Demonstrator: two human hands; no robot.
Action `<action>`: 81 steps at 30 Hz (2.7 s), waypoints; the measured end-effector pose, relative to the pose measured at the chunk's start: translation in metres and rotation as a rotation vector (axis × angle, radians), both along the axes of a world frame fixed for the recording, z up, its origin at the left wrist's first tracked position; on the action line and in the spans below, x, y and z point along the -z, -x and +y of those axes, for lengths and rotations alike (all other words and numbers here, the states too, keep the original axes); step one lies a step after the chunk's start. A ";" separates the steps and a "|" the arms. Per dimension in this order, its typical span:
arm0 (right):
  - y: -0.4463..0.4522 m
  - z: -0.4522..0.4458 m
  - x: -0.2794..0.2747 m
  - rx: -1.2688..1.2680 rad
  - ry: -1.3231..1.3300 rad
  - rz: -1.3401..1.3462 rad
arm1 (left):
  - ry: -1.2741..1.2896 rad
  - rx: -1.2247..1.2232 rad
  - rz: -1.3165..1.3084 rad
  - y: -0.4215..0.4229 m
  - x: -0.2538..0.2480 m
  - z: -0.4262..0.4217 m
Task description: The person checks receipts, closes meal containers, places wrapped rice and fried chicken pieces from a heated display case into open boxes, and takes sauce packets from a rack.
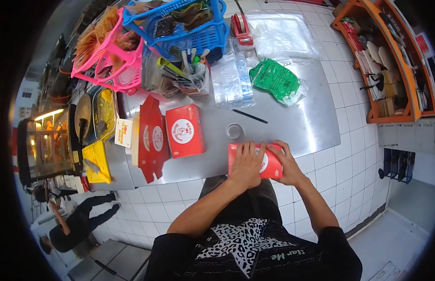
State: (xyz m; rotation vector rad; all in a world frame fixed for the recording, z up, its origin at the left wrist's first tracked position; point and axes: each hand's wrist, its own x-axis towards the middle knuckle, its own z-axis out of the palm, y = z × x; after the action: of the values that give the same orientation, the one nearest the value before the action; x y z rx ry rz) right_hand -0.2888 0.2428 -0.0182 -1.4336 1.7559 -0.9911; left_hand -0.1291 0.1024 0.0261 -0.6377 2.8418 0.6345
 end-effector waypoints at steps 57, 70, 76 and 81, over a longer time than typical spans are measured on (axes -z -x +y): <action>-0.042 -0.048 -0.104 0.549 -0.175 0.077 | 0.451 -1.069 0.092 -0.091 -0.011 -0.133; -0.047 -0.114 -0.187 0.198 -0.317 0.492 | -0.001 -1.061 0.113 -0.107 -0.028 -0.157; -0.045 -0.106 -0.196 0.327 -0.301 0.392 | -0.104 -1.009 0.204 -0.113 -0.027 -0.168; -0.098 -0.152 -0.232 0.273 0.062 0.061 | -0.018 -0.968 0.243 -0.102 -0.030 -0.156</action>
State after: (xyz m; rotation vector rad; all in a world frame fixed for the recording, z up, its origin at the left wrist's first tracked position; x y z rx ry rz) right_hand -0.1911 0.0907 0.2142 -1.2951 2.0200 -1.1617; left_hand -0.0268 -0.0538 0.0565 -2.0795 2.5623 0.8851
